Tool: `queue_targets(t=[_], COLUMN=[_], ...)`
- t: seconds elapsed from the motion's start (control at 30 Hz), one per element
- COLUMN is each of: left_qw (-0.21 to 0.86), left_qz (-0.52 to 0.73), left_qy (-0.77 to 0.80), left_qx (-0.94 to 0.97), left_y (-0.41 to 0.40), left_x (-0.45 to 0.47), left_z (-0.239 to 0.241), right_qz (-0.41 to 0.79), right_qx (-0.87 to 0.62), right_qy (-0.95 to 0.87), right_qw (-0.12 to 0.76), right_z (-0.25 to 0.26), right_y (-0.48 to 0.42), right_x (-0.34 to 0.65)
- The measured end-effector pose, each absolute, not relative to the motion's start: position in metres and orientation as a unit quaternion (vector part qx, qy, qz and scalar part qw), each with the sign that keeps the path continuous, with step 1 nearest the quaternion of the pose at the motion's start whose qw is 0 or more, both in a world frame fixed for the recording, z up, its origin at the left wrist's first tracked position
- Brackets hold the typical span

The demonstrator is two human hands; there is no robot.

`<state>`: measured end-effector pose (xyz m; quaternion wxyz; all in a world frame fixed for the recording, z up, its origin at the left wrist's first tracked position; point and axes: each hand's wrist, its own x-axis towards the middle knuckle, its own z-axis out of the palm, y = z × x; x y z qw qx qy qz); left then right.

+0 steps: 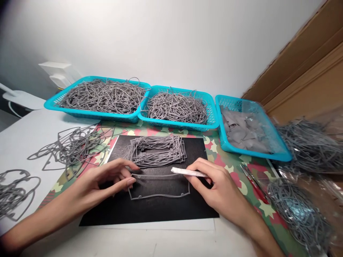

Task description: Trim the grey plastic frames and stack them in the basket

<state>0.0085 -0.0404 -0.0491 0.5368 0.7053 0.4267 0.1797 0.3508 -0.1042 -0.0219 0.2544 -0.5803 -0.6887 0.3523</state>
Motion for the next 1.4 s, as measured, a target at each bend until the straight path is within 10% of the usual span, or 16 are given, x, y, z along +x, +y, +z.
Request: queue_targets(t=[1.4], left_qw=[0.58], left_qz=[0.206], left_qy=[0.416], left_qx=[0.67], left_y=[-0.042], left_x=[0.014], left_z=[-0.042], right_qz=[0.424], right_qx=[-0.604], right_qy=[-0.601], right_qw=[0.308], right_z=[-0.031], right_y=[-0.103], right_x=[0.337])
